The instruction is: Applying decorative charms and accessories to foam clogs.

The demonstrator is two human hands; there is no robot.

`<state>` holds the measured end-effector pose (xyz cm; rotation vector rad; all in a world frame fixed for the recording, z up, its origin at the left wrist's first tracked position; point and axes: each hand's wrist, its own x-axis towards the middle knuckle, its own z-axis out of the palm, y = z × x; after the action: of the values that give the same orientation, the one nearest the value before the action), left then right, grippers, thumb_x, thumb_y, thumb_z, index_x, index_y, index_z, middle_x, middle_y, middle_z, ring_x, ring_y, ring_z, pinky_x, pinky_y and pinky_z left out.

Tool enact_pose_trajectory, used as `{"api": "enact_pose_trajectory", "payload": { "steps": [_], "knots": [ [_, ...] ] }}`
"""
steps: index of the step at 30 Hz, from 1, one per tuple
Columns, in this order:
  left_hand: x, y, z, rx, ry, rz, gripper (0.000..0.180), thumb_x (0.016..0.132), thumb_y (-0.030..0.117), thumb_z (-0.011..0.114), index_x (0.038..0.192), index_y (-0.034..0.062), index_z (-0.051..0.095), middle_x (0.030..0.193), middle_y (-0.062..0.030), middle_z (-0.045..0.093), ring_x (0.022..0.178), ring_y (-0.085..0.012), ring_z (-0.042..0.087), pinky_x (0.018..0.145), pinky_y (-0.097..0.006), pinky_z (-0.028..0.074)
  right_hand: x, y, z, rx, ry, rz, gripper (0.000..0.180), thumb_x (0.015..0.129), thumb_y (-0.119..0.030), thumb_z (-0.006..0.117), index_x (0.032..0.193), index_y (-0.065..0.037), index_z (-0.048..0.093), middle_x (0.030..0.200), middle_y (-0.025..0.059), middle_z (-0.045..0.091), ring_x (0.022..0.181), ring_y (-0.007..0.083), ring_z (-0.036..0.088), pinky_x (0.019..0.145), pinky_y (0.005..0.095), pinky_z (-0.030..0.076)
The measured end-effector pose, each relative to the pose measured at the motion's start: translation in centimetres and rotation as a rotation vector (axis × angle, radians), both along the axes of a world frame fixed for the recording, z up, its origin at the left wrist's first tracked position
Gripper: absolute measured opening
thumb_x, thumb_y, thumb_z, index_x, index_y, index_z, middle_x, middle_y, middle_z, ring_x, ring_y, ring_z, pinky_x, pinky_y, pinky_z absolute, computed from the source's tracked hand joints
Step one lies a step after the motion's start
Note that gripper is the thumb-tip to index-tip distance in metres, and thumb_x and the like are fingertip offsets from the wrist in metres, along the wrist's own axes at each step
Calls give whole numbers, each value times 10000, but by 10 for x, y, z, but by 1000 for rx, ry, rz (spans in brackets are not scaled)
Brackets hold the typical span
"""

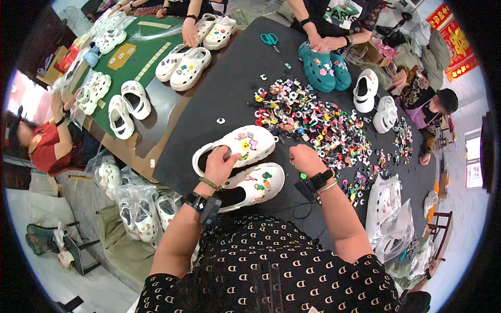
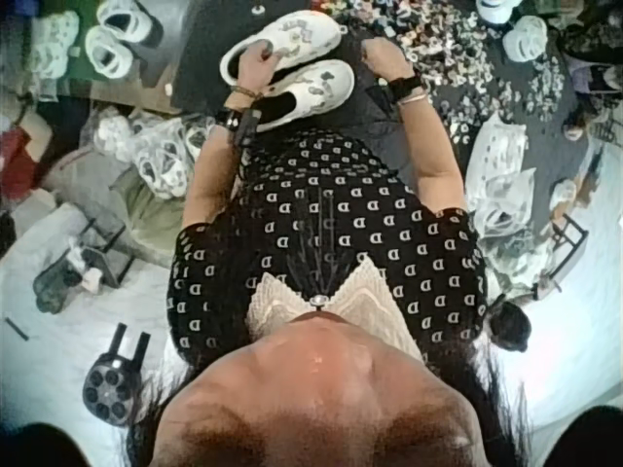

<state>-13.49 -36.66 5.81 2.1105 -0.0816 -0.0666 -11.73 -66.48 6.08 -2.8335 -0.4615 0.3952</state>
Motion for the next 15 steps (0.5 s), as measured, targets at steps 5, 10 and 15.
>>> {"api": "enact_pose_trajectory", "payload": {
  "steps": [5,10,15],
  "knots": [
    [-1,-2,-2,-41,-10,29,288,788,206,713,803,-38,560,688,-148,546,622,-257,524,588,-362,415,-8,-17,-17,-2,8,-34,62,741,-86,585,766,-36,611,793,175,621,798,363,621,690,464,513],
    [7,-2,3,-35,39,17,316,796,219,716,784,-41,538,690,-137,544,604,-219,500,576,-343,406,-15,-39,-39,-167,46,-59,107,755,-81,562,763,-29,655,832,189,653,808,367,645,689,453,535],
    [11,7,-11,-31,36,16,342,804,246,717,768,-32,521,651,-111,514,577,-184,462,552,-327,389,-14,-32,-31,-89,69,-96,80,716,-103,637,759,-35,628,809,174,638,827,357,628,705,453,524]
  ]
}}
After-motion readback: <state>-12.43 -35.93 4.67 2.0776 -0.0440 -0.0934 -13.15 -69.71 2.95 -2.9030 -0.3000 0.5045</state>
